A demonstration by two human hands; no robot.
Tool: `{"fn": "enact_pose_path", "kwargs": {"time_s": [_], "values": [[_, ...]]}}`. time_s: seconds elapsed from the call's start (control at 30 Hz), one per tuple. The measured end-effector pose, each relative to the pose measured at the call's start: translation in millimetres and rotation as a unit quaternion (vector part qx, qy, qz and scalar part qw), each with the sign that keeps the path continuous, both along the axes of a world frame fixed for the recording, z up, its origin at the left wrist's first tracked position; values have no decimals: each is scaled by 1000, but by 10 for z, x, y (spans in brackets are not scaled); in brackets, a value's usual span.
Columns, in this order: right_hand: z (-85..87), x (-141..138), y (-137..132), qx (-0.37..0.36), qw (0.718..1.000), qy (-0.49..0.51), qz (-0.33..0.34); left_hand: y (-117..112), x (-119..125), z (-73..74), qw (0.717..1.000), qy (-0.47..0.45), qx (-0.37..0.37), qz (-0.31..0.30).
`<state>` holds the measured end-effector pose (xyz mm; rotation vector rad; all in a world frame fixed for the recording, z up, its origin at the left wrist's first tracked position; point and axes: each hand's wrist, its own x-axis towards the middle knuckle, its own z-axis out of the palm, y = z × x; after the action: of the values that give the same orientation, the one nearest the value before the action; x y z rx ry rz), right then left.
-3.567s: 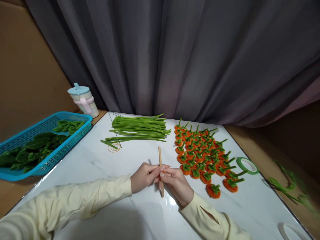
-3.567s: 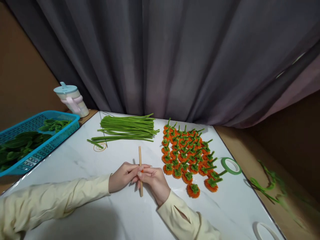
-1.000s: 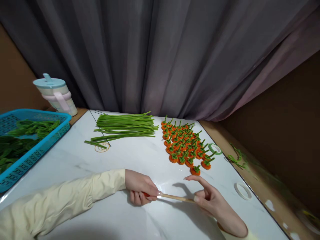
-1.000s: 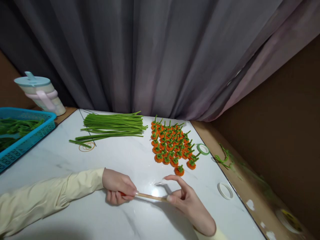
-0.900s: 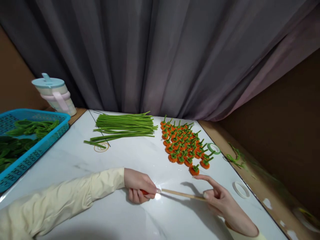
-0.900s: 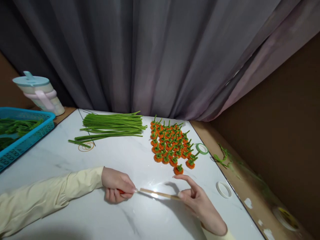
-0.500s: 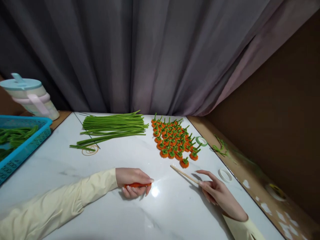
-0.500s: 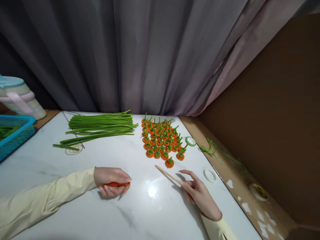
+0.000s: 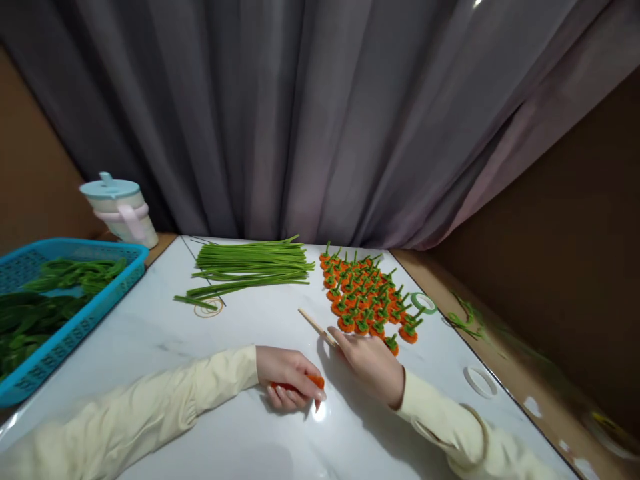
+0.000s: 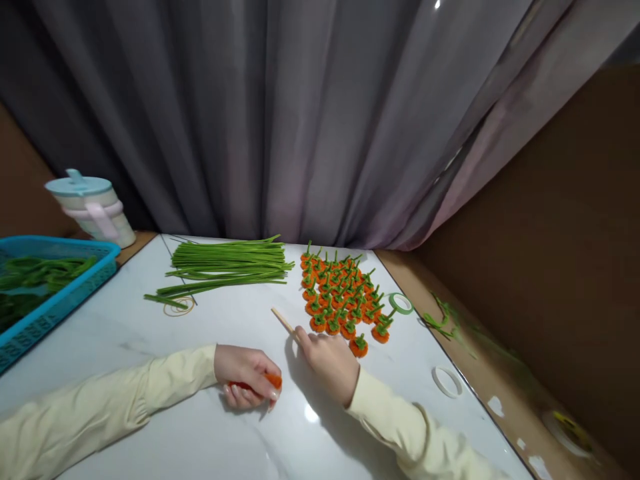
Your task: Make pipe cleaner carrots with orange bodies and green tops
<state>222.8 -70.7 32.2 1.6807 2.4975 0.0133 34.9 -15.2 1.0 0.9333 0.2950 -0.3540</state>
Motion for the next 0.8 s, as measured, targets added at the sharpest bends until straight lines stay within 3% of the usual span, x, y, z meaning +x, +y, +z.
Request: {"fn": "enact_pose_path", "kwargs": {"time_s": [0.13,0.23,0.4,0.57,0.8], "values": [[212,-396,567,20,992,-70,105,2,10,-8,1000,-25,-1,-9],[318,-775,1013,37,971,-51,230,6,12,7,998,-63,3,-18],[286,-1428,1558,39,955,-40,290,10,2,24,995,-100,12,-18],[112,-1757,1722,26,947,-48,315,39,24,-61,994,-101,-3,-39],[88,-1744,1741,30,956,-43,290,84,78,-251,989,-133,-20,-58]]}}
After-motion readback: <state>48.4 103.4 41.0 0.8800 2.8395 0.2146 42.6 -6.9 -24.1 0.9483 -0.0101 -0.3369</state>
